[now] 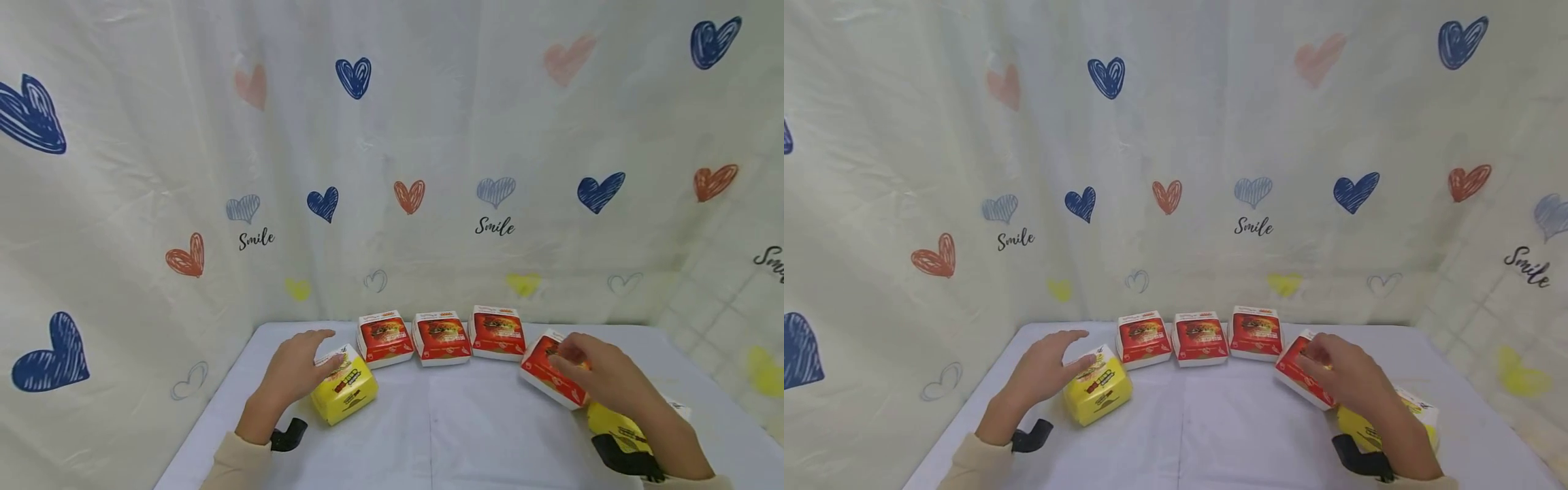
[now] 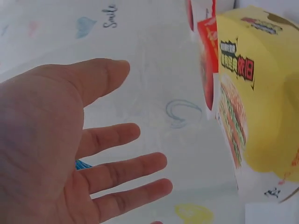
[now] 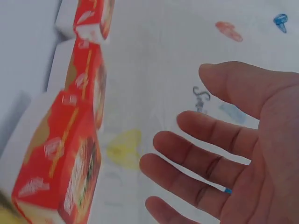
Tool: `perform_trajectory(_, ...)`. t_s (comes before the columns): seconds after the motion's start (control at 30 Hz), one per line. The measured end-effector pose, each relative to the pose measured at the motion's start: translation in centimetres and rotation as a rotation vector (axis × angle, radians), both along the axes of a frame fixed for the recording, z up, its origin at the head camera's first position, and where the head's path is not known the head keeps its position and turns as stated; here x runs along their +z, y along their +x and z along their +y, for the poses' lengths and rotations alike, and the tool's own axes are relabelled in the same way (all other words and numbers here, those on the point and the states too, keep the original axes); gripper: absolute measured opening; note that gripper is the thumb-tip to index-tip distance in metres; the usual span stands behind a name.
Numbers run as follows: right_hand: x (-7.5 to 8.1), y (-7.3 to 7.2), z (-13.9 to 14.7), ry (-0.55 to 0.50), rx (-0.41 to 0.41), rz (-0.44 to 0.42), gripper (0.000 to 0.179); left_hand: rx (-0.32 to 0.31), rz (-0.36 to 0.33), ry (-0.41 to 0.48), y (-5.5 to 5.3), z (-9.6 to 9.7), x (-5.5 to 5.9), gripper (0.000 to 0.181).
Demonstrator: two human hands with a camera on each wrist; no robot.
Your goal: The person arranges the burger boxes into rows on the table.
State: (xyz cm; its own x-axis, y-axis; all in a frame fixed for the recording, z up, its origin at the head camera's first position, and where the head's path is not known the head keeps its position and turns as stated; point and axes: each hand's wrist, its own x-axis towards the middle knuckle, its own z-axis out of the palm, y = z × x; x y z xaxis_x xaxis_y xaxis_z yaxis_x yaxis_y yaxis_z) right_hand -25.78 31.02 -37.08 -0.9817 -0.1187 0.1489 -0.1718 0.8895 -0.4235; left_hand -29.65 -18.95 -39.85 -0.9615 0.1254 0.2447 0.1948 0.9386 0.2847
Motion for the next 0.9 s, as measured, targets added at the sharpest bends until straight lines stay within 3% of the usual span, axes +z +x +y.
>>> perform_trajectory(0.1, -0.3, -0.4, -3.2, -0.099, 0.079, 0.092, 0.024, 0.023, 0.027, 0.079, 0.1, 0.8, -0.1, 0.052)
perform_trajectory(0.17, -0.4, -0.7, -5.3, -0.165, 0.117, 0.099, 0.021, 0.037, 0.066, 0.129, 0.2, 0.9, -0.3, 0.045)
perform_trajectory(0.3, -0.9, -1.4, -9.0, -0.304, 0.190, 0.037, 0.020, 0.049, 0.156, 0.219, 0.1, 0.8, -1.1, 0.032)
perform_trajectory(0.43, -1.9, -2.2, -12.0, -0.392, 0.273, -0.015, 0.019, 0.049, 0.201, 0.257, -0.1, 0.4, -1.7, 0.023)
perform_trajectory(0.67, -3.8, -3.5, -17.0, -0.477, 0.332, -0.078, 0.015, 0.082, 0.203, 0.273, 0.0, -0.5, -2.2, 0.020)
perform_trajectory(0.9, -5.9, -4.5, -21.9, -0.562, 0.327, -0.138, 0.015, 0.150, 0.151, 0.276, -0.3, -1.6, -3.9, 0.023)
